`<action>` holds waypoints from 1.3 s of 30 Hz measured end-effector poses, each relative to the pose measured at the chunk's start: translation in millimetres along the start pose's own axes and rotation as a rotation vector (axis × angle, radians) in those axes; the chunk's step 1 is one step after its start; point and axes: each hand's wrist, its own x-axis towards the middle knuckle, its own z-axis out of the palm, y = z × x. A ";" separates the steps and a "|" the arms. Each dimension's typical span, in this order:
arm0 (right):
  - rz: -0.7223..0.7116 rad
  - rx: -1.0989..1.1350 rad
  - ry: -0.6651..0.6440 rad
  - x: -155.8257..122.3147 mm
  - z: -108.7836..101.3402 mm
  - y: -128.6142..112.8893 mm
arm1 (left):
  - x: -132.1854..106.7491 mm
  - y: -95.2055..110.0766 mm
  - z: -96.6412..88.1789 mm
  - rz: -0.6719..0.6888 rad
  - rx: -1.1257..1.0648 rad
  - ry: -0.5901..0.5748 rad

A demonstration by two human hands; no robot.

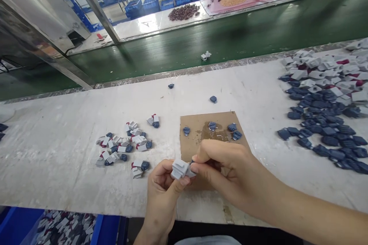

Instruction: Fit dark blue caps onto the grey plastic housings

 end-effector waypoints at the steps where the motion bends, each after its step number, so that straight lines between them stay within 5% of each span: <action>1: -0.002 0.004 0.051 -0.5 5.5 0.8 | 0.1 -0.5 -0.2 -0.007 0.011 0.008; 5: 0.085 0.143 0.156 -2.1 22.0 2.7 | 0.5 0.3 -4.6 -0.018 0.087 0.026; 8: 0.212 0.312 0.113 2.3 22.1 4.4 | 0.8 6.7 -9.0 -0.102 0.219 -0.084; 11: 0.386 0.352 0.203 16.9 18.7 0.5 | -0.7 15.2 -7.8 -0.175 0.413 -0.209; 18: 0.608 0.861 0.004 39.0 29.7 -24.7 | -2.3 11.7 10.7 0.102 0.828 -0.277; 27: 0.520 0.881 0.124 23.2 34.2 -21.9 | 7.4 -8.6 13.1 0.424 0.896 -0.351; 34: 0.468 0.903 0.107 34.6 45.3 -20.7 | 6.8 -5.8 3.7 0.363 0.940 -0.183; 39: 0.425 0.828 0.035 59.2 63.9 -20.8 | 6.7 22.3 -8.0 0.279 1.167 -0.113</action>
